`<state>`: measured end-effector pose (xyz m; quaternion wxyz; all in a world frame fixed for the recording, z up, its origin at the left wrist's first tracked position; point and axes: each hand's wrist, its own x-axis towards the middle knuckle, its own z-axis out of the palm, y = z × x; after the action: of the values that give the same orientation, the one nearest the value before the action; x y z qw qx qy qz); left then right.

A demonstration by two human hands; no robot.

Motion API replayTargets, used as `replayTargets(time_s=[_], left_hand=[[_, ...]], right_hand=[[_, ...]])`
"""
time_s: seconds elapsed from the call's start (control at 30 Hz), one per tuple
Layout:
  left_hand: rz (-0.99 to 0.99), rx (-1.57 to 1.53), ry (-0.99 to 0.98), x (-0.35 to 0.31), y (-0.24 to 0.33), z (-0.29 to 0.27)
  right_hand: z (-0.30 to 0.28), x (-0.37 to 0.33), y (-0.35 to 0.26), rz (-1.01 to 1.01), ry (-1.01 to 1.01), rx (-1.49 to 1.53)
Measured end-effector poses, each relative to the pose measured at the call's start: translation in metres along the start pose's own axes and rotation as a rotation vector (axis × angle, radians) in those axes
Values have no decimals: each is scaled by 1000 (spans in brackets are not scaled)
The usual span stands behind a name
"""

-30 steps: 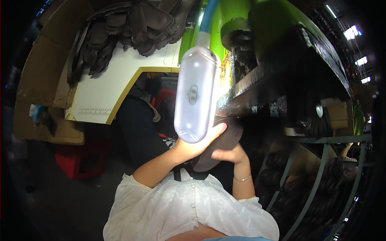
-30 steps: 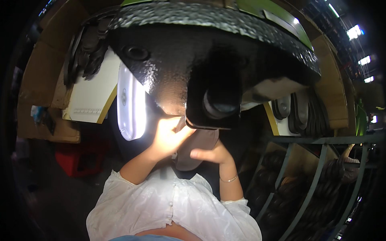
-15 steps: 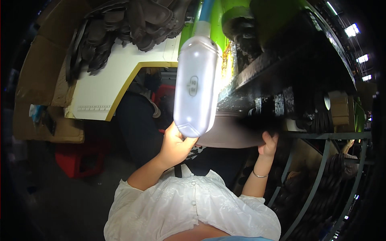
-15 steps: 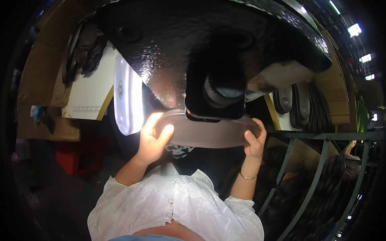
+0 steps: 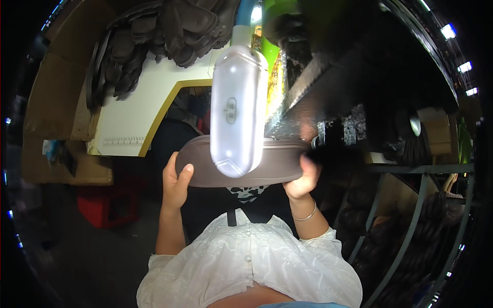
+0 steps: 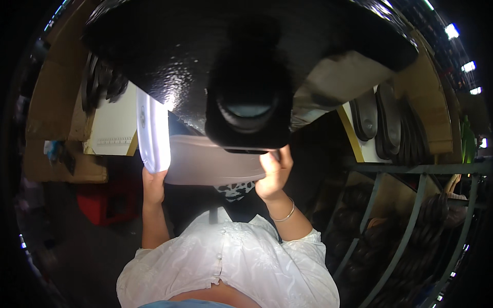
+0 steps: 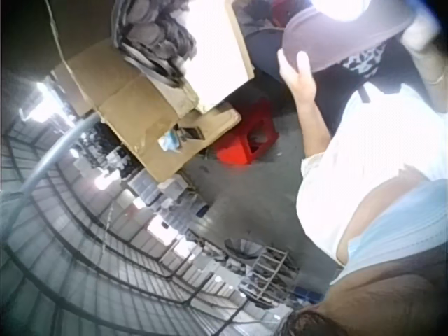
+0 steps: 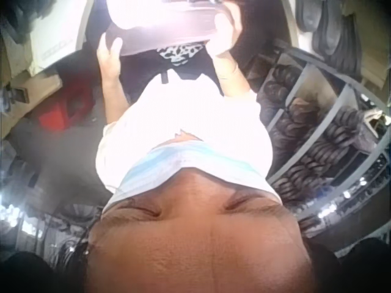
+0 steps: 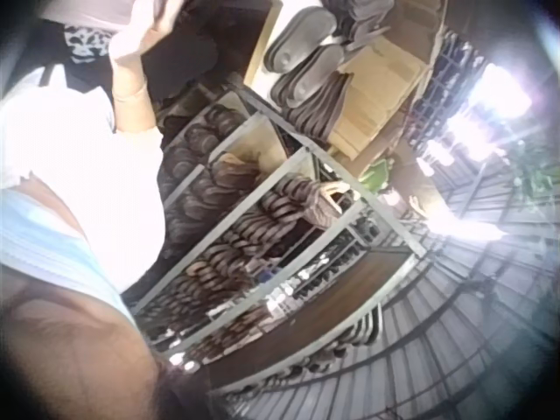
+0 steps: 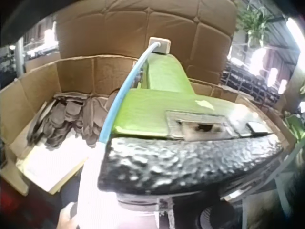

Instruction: The person repeatedly picks up brown shoe soles from a pile on a table and presses them against a rotating grinding wheel on a green machine. They handle the soles one at a time, turning them to smooth different edges, and place the finished soles back onto the table.

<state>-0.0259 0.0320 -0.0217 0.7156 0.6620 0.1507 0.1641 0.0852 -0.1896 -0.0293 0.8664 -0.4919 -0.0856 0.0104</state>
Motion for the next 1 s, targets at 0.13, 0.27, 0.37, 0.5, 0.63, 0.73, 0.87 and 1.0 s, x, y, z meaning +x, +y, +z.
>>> replayTargets(time_s=[0.13,0.27,0.37,0.5,0.63,0.73,0.87,1.0], left_hand=[[-214,6,-95,0,-15,-8],[-464,147,-529,-4,-62,-3],[-390,120,-780,-23,-69,50],[-203,335,-1044,-29,-42,103],[-398,269,-877,-14,-69,75],[-374,251,-616,3,-86,49],[-271,404,-549,34,-68,46],[-17,516,-358,69,-81,28]], right_hand=[[14,6,-21,135,-218,-123],[19,27,-37,219,-509,-198],[15,42,-29,197,-664,-406],[-3,67,-48,79,-854,-946],[-41,90,-105,-216,57,-561],[-45,131,-138,-667,359,-481],[-61,225,-128,-450,333,-290],[-50,283,-84,-206,40,-153]])
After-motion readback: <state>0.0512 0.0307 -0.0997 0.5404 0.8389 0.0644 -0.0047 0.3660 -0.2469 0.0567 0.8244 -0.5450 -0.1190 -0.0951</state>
